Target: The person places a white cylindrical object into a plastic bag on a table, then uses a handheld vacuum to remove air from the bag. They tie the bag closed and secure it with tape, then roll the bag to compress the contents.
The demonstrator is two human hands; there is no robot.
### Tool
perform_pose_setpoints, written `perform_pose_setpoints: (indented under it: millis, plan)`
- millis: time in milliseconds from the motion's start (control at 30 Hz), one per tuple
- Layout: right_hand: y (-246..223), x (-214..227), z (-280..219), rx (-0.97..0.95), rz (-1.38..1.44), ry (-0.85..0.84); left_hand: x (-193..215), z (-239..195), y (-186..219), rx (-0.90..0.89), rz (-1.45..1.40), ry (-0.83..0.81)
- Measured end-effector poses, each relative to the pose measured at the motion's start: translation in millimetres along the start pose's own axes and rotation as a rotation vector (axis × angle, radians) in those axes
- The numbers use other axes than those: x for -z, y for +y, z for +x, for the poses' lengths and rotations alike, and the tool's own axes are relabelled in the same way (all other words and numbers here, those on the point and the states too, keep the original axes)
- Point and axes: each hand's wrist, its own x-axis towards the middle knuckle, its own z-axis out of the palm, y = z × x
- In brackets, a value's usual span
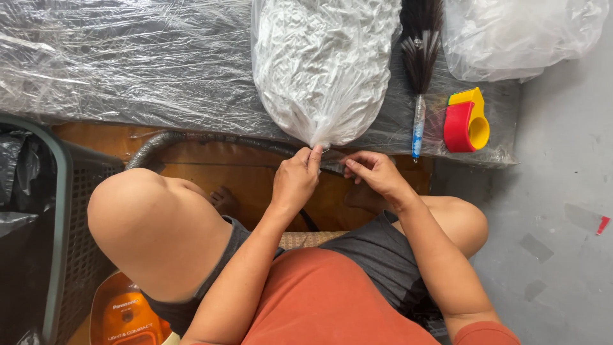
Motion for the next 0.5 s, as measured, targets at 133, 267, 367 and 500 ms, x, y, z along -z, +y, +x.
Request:
perform_pose_setpoints:
  millis: [133, 267, 367, 500]
  plan:
    - [26.7, -17.9, 13.1, -0.085, 0.083, 0.028, -9.8, 1.0, -8.3, 0.042, -0.003, 0.035]
    - [53.2, -44.8, 34.2, -0.134, 0.152, 0.070, -12.0, -4.1, -6.5, 0.069, 0.045, 0.056]
    - [58.8, -59.4, 45.0, -0.200, 0.256, 0.090, -19.8, -3.7, -15.3, 0.085, 0.058, 0.079]
    - [61.6, -65.7, 46.4, -0.215, 0.284, 0.106, -22.4, -2.9, -22.6, 0.153, 0.023, 0.066]
